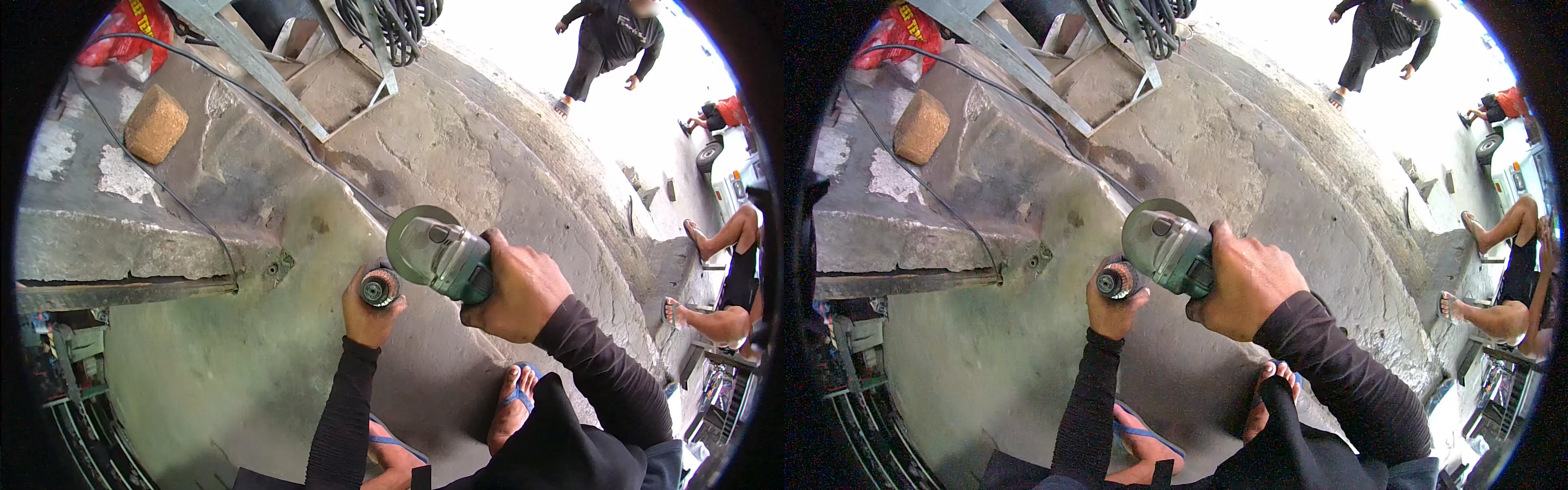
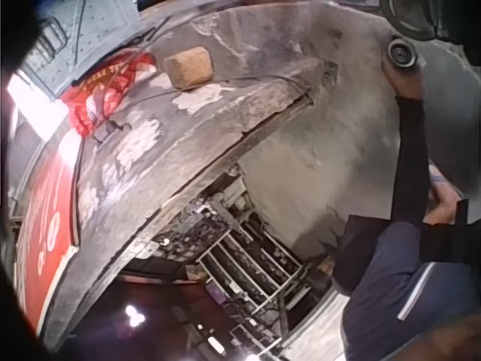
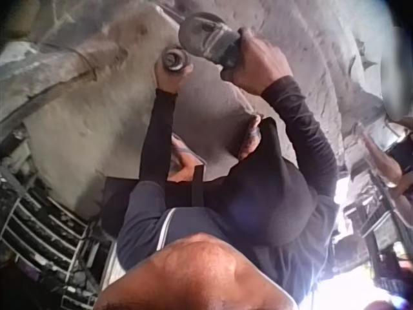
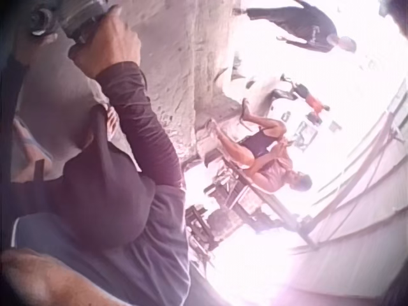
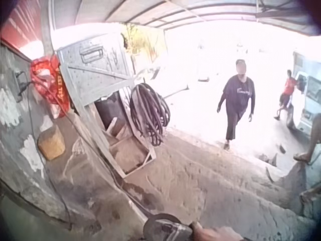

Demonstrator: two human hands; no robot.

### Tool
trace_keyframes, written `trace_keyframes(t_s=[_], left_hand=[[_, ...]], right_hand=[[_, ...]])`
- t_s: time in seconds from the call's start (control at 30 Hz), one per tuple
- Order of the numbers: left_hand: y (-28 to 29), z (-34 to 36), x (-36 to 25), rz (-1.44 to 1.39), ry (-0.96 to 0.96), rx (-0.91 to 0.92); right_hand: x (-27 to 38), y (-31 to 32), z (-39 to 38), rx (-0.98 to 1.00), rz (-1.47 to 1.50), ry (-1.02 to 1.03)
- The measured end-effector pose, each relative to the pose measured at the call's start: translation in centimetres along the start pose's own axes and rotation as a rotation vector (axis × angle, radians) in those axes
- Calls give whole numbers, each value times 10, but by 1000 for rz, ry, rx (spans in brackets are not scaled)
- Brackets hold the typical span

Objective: The person uses an angle grinder to smooth the surface of a cylindrical metal part held in the left hand. After grinding, the person places the part on a workbench and uses a small brush to apply a substance from a can onto the part.

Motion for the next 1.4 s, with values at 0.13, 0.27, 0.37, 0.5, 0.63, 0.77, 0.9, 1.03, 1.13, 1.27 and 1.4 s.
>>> trace_keyframes(t_s=[0.13, 0.27, 0.37, 0.5, 0.63, 0.77, 0.9, 1.03, 1.13, 1.27, 1.4], left_hand=[[2, 2, -5, 2, 4, 8], [0, -1, -6, 10, 6, -5], [-1, -1, -5, -63, -18, 1], [-2, 0, 6, -35, -96, -46], [2, -9, 35, -21, -174, -50], [9, 11, 53, -178, -236, 24], [-17, 36, 71, -323, -249, 133], [-3, 7, 61, -133, -236, -20], [5, 2, 50, -90, -250, -44], [4, 7, 51, 65, -311, -106], [0, 5, 57, -60, -216, -94]], right_hand=[[4, -3, -1, -15, -3, 42], [6, -3, -1, -2, -16, 60], [5, -1, -2, 10, -25, 66], [-1, 3, -6, -10, -25, 21], [-17, -2, -17, -59, 87, -55], [-32, -6, -23, -60, 405, -51], [-46, -23, -30, -113, 665, 31], [-56, -46, -22, -118, 704, 55], [-65, -57, -14, -66, 737, 17], [-71, -67, -11, -49, 891, 67], [-71, -70, -12, -109, 989, 143]])
Point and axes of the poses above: each hand's wrist, its own z-axis towards the middle knuckle, its own y-axis out of the back of the hand, x = y × z, the point moved 1 cm from there along z, towards the middle knuckle, and after that the axes turned 4 degrees about z, right-handed, at the moved point
